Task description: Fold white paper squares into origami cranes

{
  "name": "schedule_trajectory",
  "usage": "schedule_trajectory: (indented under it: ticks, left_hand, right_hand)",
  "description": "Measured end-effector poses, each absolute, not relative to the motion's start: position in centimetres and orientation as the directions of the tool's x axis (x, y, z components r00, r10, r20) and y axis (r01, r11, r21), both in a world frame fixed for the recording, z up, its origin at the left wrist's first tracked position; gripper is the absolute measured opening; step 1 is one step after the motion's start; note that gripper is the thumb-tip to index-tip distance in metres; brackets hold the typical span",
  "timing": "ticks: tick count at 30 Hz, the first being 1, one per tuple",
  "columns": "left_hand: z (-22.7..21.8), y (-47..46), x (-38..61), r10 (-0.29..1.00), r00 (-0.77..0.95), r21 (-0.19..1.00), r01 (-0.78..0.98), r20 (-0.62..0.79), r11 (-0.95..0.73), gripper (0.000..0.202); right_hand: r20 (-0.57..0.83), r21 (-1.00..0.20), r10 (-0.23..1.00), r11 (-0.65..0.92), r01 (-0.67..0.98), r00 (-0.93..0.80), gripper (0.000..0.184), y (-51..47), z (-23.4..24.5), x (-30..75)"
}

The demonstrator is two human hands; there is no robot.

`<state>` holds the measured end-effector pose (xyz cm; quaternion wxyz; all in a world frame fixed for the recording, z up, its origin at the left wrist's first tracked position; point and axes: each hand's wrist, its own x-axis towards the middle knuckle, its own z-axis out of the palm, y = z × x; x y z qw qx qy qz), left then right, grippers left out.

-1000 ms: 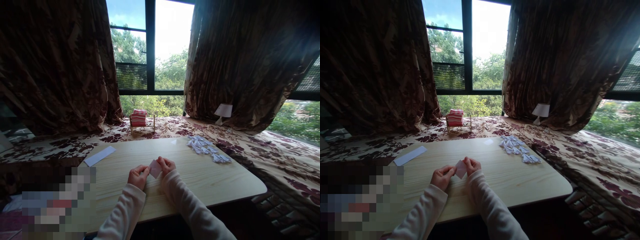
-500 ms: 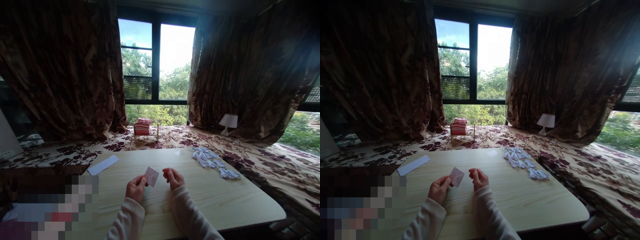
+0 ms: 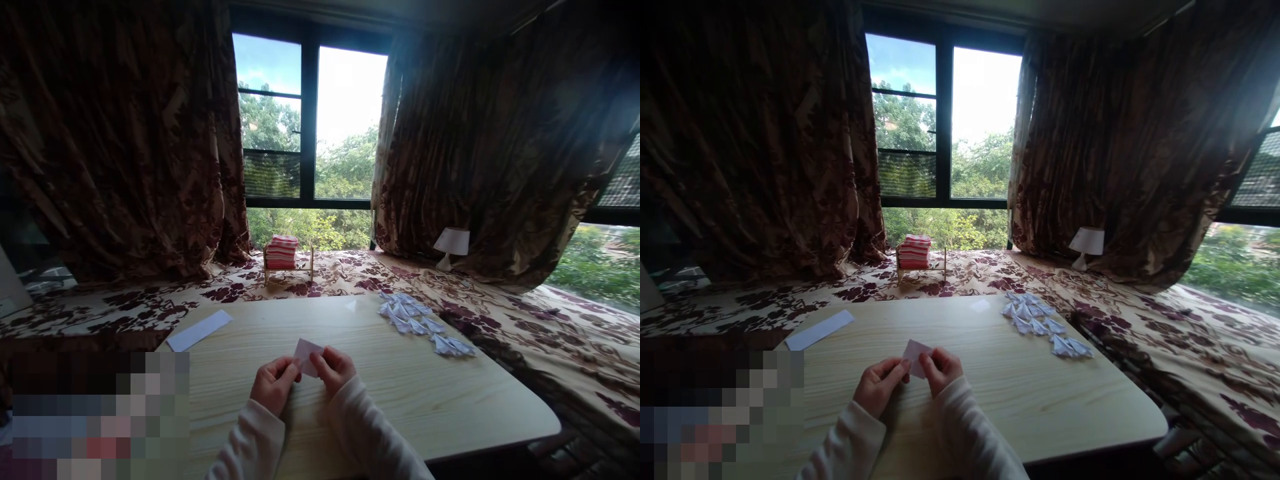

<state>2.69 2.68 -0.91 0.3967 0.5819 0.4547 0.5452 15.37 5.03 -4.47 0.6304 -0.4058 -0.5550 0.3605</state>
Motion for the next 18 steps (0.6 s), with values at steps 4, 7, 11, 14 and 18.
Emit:
schedule_trajectory:
  ticks: [4, 7, 11, 14, 18]
  left_hand:
    - [-1.15, 2.57, 2.85, 0.957, 0.022, 0.951, 0.109, 0.288, -0.289, 0.032]
    - [-1.06, 2.64, 2.41, 0.961, 0.029, 0.952, 0.128, 0.276, -0.277, 0.031]
    - [-0.75, 2.69, 1.96, 0.965, 0.046, 0.957, 0.126, 0.257, -0.261, 0.028]
    - [-0.6, 2.63, 1.95, 0.968, 0.07, 0.964, 0.096, 0.241, -0.247, 0.022]
    - [-0.61, 2.54, 2.02, 0.964, 0.092, 0.965, 0.054, 0.25, -0.256, 0.022]
  right_hand:
    - [0.405, -0.91, 0.892, 0.414, -0.007, 0.2, 0.044, 5.16, -4.16, 15.86]
    - [0.411, -0.904, 0.882, 0.426, -0.02, 0.23, 0.035, 5.15, -3.97, 16.22]
    - [0.463, -0.878, 0.859, 0.478, -0.016, 0.219, 0.03, 5.01, -4.16, 15.89]
    - [0.502, -0.862, 0.843, 0.506, 0.029, 0.193, 0.023, 4.86, -4.43, 15.46]
    - [0.539, -0.842, 0.828, 0.522, 0.137, 0.158, 0.019, 4.59, -4.48, 15.38]
